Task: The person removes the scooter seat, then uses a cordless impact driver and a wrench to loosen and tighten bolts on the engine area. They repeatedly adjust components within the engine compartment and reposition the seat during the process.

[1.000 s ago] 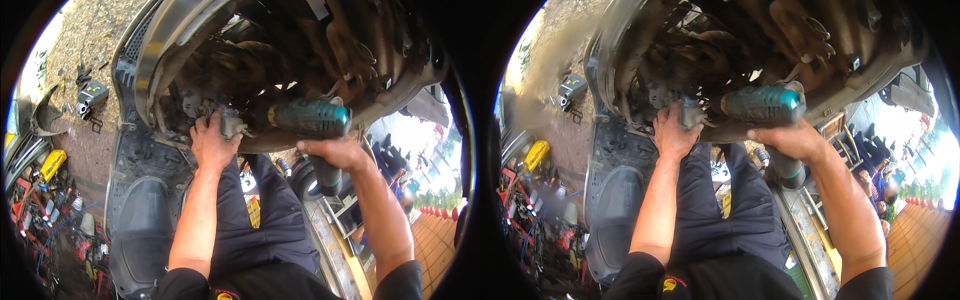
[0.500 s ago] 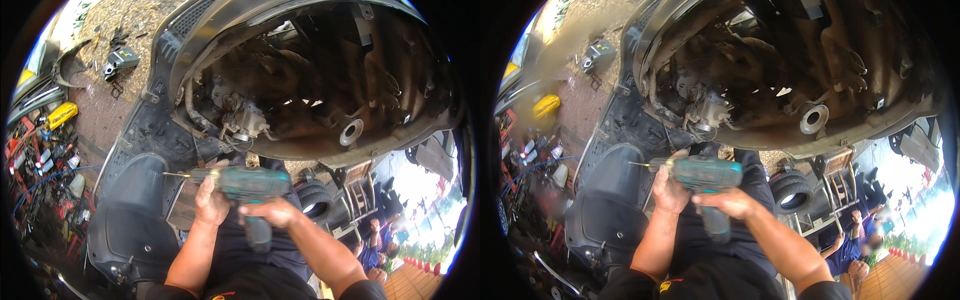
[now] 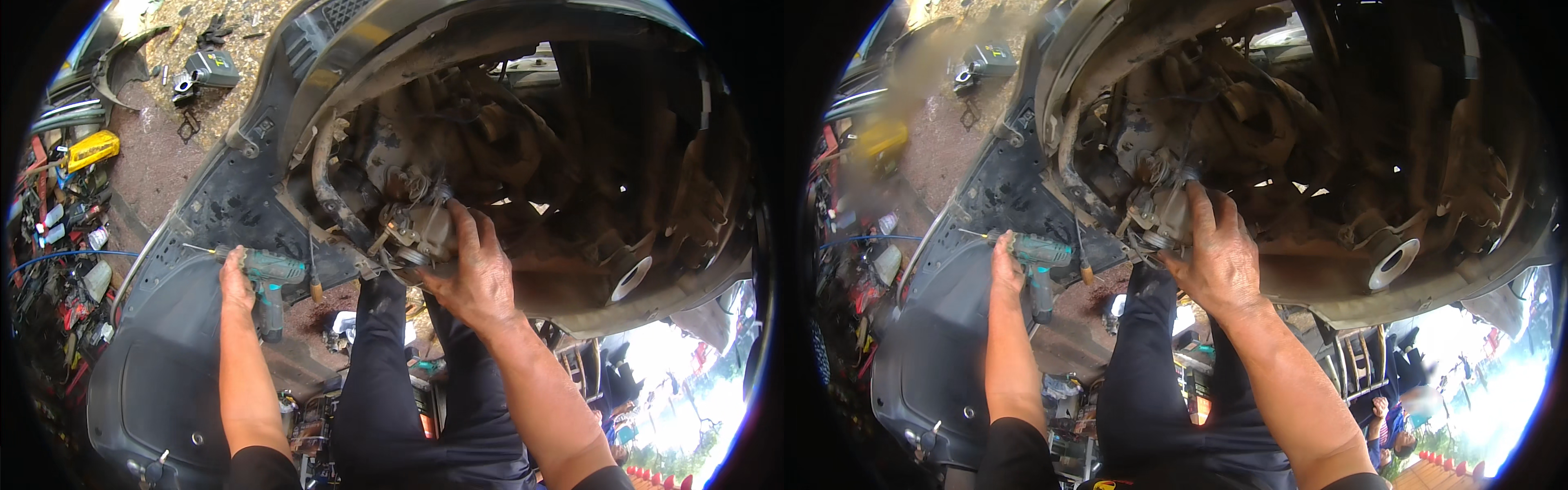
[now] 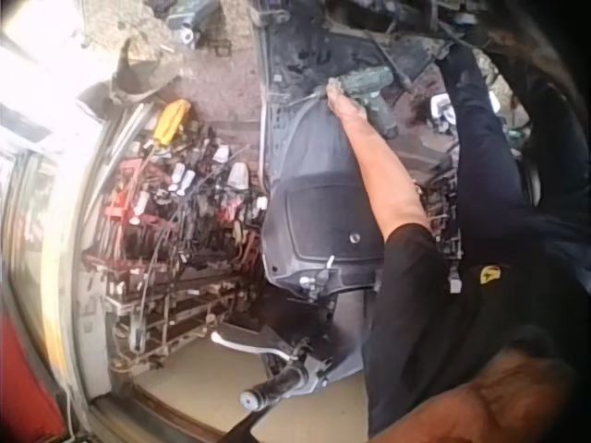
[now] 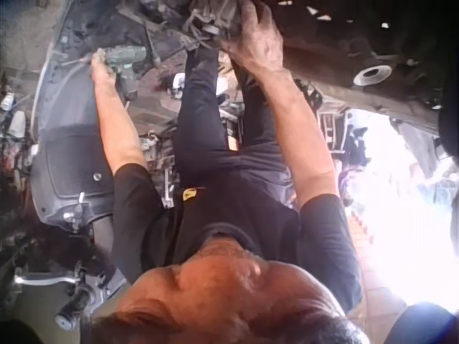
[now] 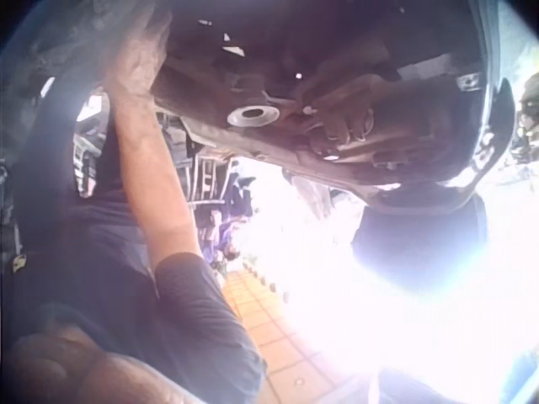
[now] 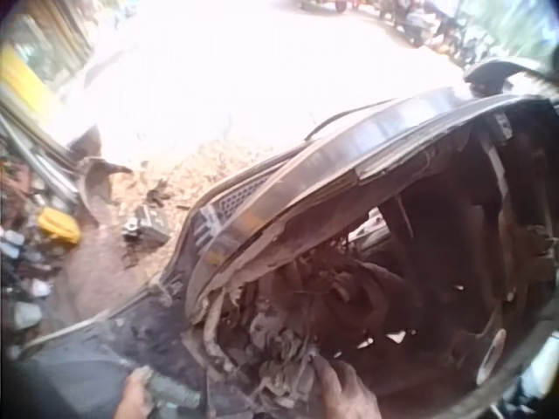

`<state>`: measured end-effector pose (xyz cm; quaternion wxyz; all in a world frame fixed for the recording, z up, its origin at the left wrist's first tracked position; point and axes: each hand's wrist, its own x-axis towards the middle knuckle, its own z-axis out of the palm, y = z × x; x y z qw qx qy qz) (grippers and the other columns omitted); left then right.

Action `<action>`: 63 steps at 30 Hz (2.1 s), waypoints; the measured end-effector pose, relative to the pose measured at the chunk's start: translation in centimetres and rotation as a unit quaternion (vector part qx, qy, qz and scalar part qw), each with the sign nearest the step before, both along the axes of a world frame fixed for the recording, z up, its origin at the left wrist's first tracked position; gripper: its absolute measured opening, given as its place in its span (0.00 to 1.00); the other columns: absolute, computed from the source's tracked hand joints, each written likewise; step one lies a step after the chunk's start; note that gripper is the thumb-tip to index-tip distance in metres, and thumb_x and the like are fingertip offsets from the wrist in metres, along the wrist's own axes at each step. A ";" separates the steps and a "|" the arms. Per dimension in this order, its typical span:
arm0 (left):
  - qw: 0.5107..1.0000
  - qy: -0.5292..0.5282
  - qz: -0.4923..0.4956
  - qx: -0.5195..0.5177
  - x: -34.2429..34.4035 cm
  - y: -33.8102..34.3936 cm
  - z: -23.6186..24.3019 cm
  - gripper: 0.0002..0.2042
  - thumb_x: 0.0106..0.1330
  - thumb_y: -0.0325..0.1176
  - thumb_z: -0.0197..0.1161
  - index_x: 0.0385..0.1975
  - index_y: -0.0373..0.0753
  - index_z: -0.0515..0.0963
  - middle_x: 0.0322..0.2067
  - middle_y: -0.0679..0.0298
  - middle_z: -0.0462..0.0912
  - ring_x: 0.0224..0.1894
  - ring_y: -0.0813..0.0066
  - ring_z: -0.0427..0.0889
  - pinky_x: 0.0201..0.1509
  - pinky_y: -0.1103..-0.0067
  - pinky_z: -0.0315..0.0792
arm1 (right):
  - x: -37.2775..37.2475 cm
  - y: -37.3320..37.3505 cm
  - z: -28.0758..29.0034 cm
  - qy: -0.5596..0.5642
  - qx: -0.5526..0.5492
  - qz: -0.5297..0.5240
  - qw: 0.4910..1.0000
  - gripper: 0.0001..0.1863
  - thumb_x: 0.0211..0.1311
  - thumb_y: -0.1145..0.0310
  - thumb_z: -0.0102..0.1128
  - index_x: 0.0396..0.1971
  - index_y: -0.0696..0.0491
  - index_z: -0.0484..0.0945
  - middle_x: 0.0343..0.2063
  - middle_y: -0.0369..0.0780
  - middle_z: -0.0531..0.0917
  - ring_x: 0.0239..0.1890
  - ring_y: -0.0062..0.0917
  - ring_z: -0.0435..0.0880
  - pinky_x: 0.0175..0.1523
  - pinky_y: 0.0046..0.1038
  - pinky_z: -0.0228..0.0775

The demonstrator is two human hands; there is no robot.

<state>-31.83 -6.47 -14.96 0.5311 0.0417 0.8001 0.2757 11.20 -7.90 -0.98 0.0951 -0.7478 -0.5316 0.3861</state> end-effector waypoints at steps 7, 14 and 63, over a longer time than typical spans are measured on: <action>0.996 0.052 0.040 -0.062 -2.0 0.2 -3.4 0.06 0.64 0.40 0.65 0.34 0.47 0.78 0.29 0.72 0.78 0.28 0.81 0.75 0.27 0.78 0.62 | -0.8 0.2 -0.3 -0.018 0.025 -0.007 1.000 0.52 0.35 0.70 0.79 0.67 0.51 0.62 0.57 0.54 0.71 0.52 0.53 0.79 0.53 0.44 0.78; 0.951 0.276 -0.136 0.023 3.8 0.2 0.9 0.13 0.66 0.33 0.62 0.47 0.32 0.76 0.40 0.57 0.82 0.42 0.75 0.81 0.46 0.76 0.73 | 2.7 2.3 0.2 0.152 -0.030 -0.138 0.978 0.46 0.36 0.72 0.75 0.63 0.55 0.67 0.50 0.48 0.80 0.51 0.38 0.83 0.56 0.34 0.77; 0.887 -0.362 -0.249 0.139 27.9 9.9 6.5 0.31 0.51 0.37 0.69 0.54 0.28 0.71 0.45 0.57 0.80 0.45 0.71 0.80 0.53 0.74 0.75 | 8.9 3.5 2.2 0.227 -0.124 -0.301 0.918 0.24 0.56 0.78 0.62 0.55 0.63 0.74 0.42 0.45 0.86 0.41 0.28 0.84 0.48 0.28 0.76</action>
